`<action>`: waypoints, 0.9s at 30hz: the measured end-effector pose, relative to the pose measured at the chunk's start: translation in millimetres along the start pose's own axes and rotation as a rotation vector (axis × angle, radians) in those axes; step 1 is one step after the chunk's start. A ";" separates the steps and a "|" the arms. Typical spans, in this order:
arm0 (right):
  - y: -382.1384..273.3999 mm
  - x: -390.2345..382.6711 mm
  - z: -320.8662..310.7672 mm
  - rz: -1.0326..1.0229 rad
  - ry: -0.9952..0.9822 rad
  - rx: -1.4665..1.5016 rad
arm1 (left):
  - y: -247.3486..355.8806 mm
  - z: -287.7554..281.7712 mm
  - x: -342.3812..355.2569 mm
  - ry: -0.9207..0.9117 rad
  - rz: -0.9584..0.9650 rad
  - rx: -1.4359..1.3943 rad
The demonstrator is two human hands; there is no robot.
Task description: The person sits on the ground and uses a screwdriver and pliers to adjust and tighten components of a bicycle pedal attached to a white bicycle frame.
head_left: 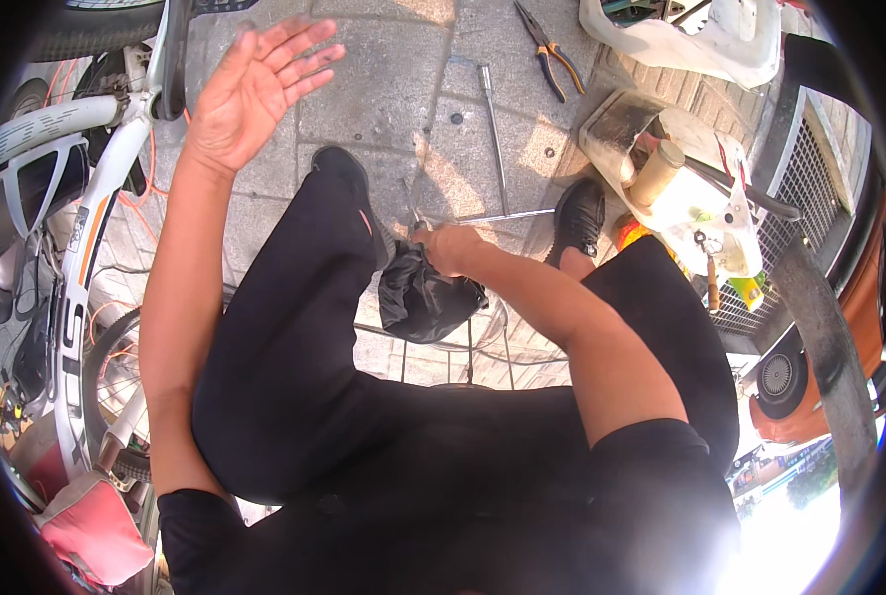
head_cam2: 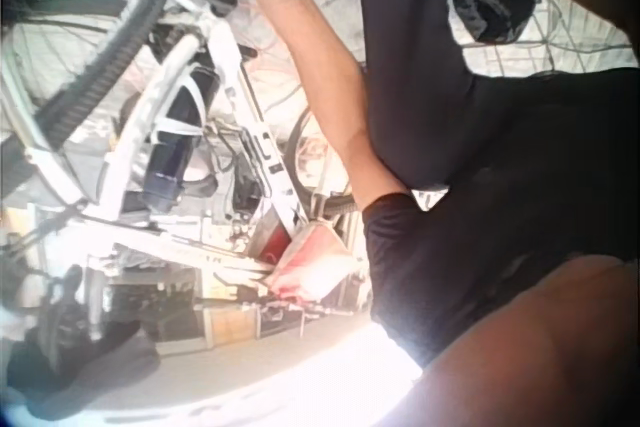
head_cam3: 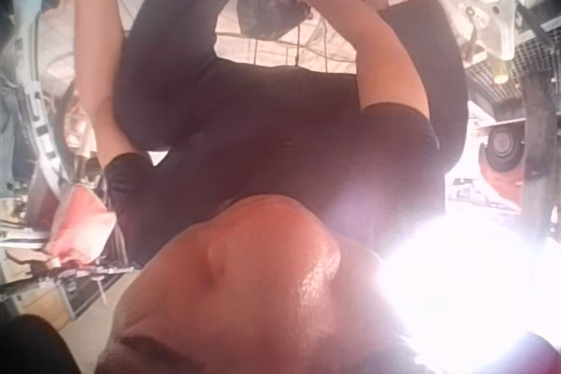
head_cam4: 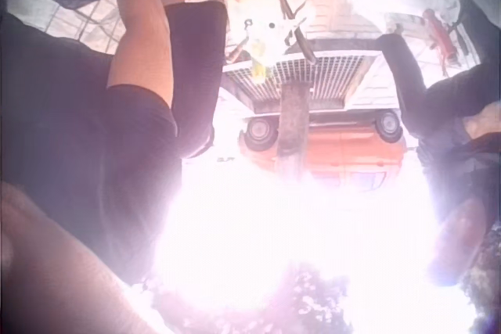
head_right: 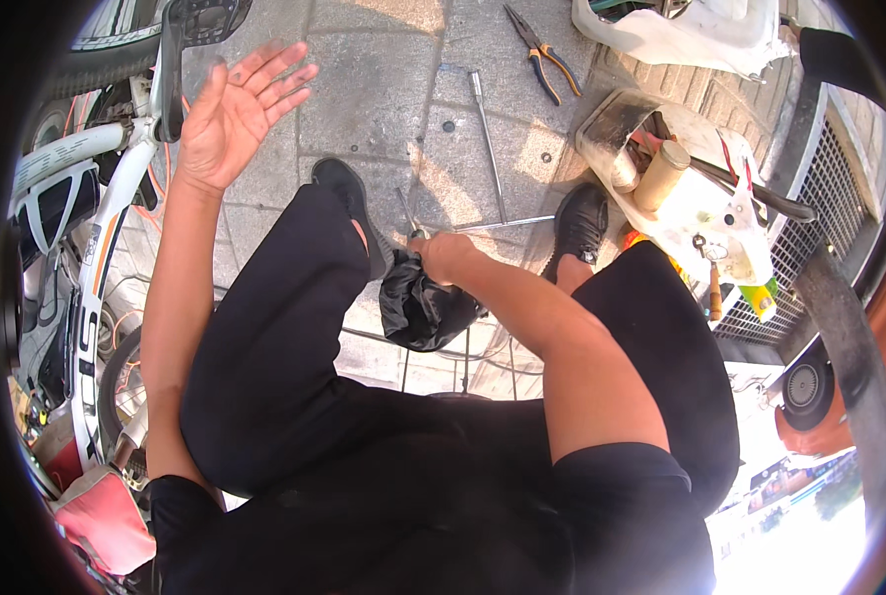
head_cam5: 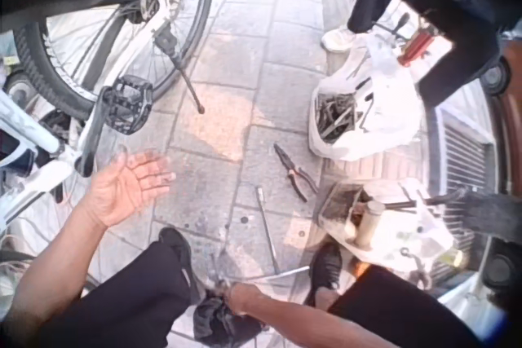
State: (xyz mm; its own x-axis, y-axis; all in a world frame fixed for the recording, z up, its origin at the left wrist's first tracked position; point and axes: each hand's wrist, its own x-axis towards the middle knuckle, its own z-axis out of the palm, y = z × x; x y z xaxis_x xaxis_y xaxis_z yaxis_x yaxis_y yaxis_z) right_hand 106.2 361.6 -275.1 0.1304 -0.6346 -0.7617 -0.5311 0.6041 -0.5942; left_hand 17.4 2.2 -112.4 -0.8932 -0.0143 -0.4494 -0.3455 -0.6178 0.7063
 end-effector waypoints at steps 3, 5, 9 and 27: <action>-19.8 10.7 27.7 0.204 0.269 0.243 | -9.0 -17.5 -40.6 0.309 0.097 -0.129; -31.0 15.5 44.7 0.307 0.333 0.308 | -30.5 -28.8 -77.0 0.707 0.161 -0.065; -35.2 17.5 39.5 0.443 0.410 0.475 | -117.6 -76.0 -175.0 1.211 0.108 -0.166; -42.2 -140.1 71.6 0.218 0.171 0.217 | -382.6 -34.3 -336.4 1.252 -0.648 0.040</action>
State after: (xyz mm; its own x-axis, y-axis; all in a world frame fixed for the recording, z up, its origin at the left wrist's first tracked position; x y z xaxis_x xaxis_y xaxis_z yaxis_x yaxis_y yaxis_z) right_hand 170.2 459.5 -161.8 -0.1185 -0.5395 -0.8336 -0.3380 0.8113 -0.4770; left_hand 460.0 216.4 -250.1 0.2613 -0.4322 -0.8631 -0.6174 -0.7622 0.1947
